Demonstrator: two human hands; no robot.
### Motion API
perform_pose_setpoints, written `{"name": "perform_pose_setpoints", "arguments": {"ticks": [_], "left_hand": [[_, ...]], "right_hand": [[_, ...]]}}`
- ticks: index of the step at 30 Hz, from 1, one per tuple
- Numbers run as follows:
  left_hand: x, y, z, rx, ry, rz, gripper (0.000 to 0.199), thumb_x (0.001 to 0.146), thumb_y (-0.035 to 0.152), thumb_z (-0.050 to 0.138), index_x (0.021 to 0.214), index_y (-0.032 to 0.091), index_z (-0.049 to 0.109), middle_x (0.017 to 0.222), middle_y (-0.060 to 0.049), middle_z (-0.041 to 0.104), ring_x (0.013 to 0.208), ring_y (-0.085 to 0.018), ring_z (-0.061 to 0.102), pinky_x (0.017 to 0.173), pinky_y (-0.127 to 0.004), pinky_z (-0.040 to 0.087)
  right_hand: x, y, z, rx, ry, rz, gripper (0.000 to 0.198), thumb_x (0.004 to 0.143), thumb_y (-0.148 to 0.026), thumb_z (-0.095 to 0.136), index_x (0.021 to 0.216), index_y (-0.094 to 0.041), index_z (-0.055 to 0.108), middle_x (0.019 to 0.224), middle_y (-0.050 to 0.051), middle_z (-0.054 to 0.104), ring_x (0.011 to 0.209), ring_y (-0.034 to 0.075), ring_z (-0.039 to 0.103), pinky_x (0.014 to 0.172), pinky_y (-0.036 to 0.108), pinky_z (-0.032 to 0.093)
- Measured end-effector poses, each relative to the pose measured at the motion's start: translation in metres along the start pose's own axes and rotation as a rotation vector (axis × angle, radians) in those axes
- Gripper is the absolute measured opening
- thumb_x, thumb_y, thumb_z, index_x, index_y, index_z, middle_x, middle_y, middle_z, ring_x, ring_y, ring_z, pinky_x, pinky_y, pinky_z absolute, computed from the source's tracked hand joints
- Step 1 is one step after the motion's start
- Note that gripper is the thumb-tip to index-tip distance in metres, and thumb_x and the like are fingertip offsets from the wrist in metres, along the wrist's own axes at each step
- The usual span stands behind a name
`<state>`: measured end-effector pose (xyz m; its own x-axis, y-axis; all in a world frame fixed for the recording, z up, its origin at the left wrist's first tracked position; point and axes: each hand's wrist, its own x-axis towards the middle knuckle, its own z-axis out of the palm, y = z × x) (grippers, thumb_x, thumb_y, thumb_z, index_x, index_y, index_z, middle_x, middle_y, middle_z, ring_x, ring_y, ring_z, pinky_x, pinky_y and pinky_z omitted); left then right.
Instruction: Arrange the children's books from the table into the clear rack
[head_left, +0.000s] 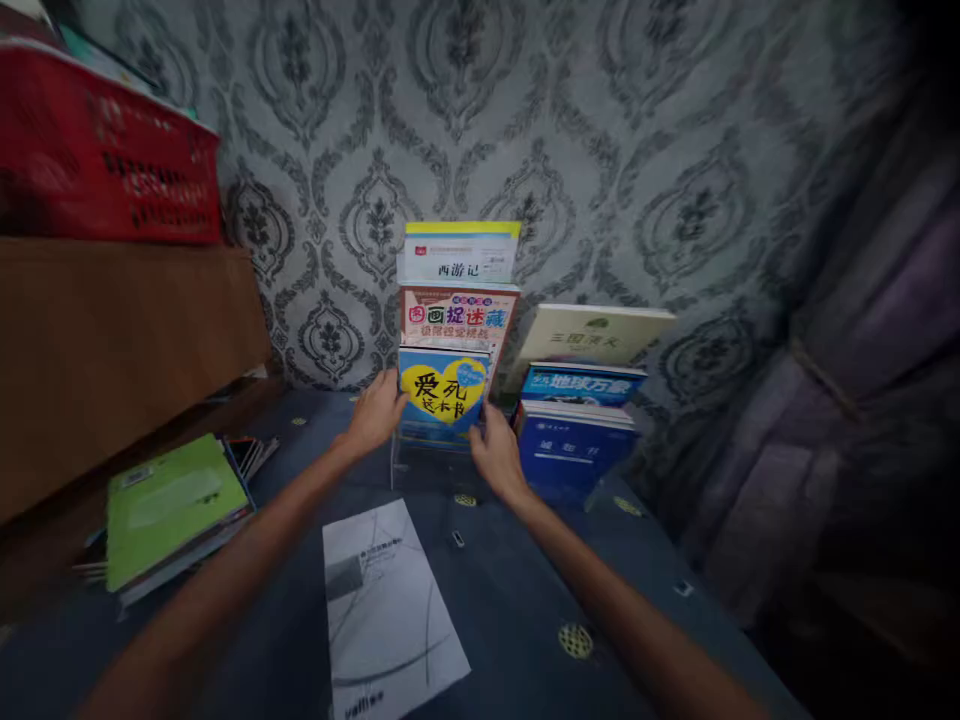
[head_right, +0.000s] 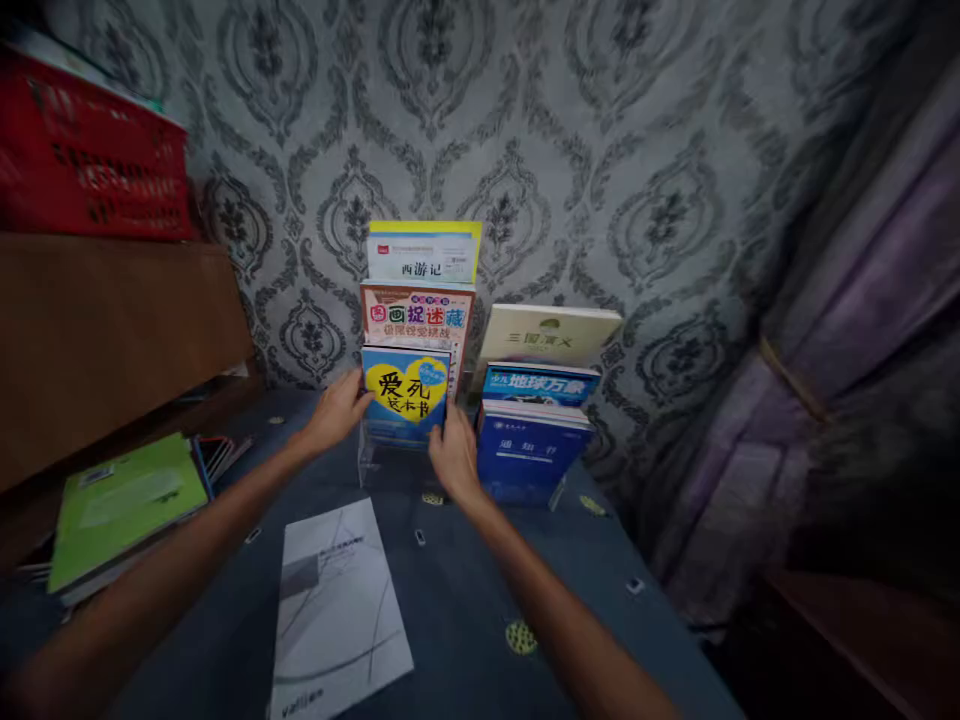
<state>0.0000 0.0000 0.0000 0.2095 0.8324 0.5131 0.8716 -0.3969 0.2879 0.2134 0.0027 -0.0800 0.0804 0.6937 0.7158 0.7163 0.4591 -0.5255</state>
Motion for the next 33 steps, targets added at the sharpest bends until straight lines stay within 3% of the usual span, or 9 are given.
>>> {"name": "perform_pose_setpoints", "arguments": {"ticks": [5,10,21,28,33], "left_hand": [[-0.002,0.005,0.004,-0.033,0.041,-0.001,0.032,0.09,0.015,0.05,0.122,0.014,0.046,0.117,-0.015,0.058,0.114,-0.027,0.056,0.097,-0.04,0.045],[-0.003,0.008,0.003,-0.039,0.034,-0.011,0.045,0.089,0.015,0.05,0.132,0.011,0.039,0.123,-0.018,0.054,0.117,-0.028,0.054,0.098,-0.041,0.045],[-0.004,0.001,0.005,-0.125,0.048,0.032,0.038,0.087,0.013,0.05,0.125,0.013,0.046,0.114,-0.015,0.056,0.113,-0.028,0.055,0.098,-0.043,0.045],[-0.006,0.004,0.007,-0.133,0.068,0.012,0.038,0.087,0.012,0.049,0.125,0.013,0.046,0.12,-0.016,0.056,0.117,-0.028,0.054,0.099,-0.042,0.045],[-0.009,0.0,0.012,-0.137,0.092,-0.001,0.042,0.087,0.015,0.05,0.129,0.014,0.046,0.125,-0.016,0.056,0.118,-0.029,0.055,0.099,-0.043,0.046]], "right_hand": [[0.0,0.003,-0.001,0.032,0.001,-0.007,0.055,0.081,-0.022,0.043,0.135,-0.011,0.053,0.124,0.018,0.064,0.119,0.031,0.057,0.106,0.052,0.043],[-0.001,0.001,-0.001,0.01,-0.014,-0.011,0.055,0.08,-0.02,0.043,0.134,-0.009,0.053,0.121,0.019,0.064,0.116,0.032,0.058,0.104,0.051,0.045],[-0.002,-0.005,-0.007,-0.043,-0.058,-0.005,0.055,0.082,-0.018,0.041,0.135,-0.007,0.05,0.118,0.019,0.064,0.114,0.031,0.059,0.103,0.048,0.046],[-0.003,-0.006,-0.005,-0.061,-0.073,0.014,0.057,0.082,-0.017,0.042,0.137,-0.006,0.05,0.122,0.021,0.063,0.12,0.032,0.056,0.104,0.047,0.045],[-0.007,-0.003,-0.002,-0.043,-0.027,0.013,0.058,0.083,-0.017,0.041,0.14,-0.01,0.048,0.12,0.016,0.065,0.121,0.028,0.057,0.106,0.044,0.045]]}}
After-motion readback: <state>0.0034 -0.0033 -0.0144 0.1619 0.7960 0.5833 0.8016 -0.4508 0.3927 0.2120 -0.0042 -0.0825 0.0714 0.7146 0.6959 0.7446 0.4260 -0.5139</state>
